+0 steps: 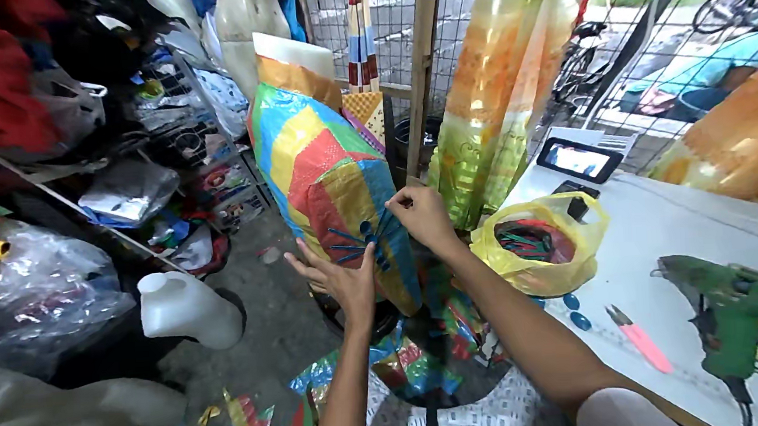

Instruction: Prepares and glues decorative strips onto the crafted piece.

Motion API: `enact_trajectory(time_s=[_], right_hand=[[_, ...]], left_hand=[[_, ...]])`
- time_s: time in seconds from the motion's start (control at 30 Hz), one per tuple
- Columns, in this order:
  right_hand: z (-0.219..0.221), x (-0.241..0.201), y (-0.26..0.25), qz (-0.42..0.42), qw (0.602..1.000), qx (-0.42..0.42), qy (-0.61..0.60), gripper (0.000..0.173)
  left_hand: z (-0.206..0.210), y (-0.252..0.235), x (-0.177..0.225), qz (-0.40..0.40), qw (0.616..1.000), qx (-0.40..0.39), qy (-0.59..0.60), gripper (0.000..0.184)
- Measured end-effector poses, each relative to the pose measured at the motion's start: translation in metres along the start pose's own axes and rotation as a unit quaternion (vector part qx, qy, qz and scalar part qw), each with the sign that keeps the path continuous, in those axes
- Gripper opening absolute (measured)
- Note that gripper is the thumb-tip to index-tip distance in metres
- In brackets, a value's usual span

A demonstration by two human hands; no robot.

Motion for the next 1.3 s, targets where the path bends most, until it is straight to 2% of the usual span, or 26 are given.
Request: enact_trajectory(time_s=[0.23, 0.57, 0.7, 0.77, 0.9, 0.97, 1.13, 1.3], right_hand=[[0.003, -0.003, 0.016, -0.031, 0.999, 0.014, -0.016, 0.021], [0.007, -0.006, 0.008, -0.074, 0.997, 0.034, -0.003, 0.017], [0.006, -0.005, 0.003, -0.093, 0.993, 0.068, 0.005, 0.019], [0.004, -0.003, -0.001, -0.097, 0.992, 0.085, 0.006, 0.028], [0.003, 0.007, -0.009, -0.105, 0.989, 0.1, -0.023, 0.064], [0.004, 0.011, -0.013, -0.117, 0.988, 0.093, -0.03, 0.074], [0.005, 0.016, -0.018, -0.121, 0.988, 0.062, -0.068, 0.075], [0.009, 0.027, -0.025, -0.047, 0.981, 0.014, -0.19, 0.072]], left_hand=[[0.025, -0.003, 0.013, 0.012, 1.0, 0.012, -0.017, 0.131], [0.036, -0.006, 0.009, -0.04, 0.999, 0.007, -0.004, 0.132], [0.037, -0.007, 0.009, -0.055, 0.998, 0.009, 0.001, 0.133], [0.036, -0.007, 0.01, -0.06, 0.998, 0.016, 0.008, 0.132], [0.036, -0.009, 0.008, -0.058, 0.998, 0.016, 0.012, 0.132], [0.036, -0.01, 0.006, -0.055, 0.998, 0.018, 0.019, 0.133], [0.037, -0.013, -0.003, -0.059, 0.995, 0.001, 0.076, 0.132], [0.042, -0.015, -0.005, -0.085, 0.993, -0.027, 0.078, 0.134]])
Point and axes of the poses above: each hand's wrist, its own y-axis away from the middle knuckle, its own z-axis out of the palm, x = y × z, the point moved 9 cm from there along -y, towards the middle knuckle, and after that the axes turned 13 degrees about -y, right-handed, at the moved point
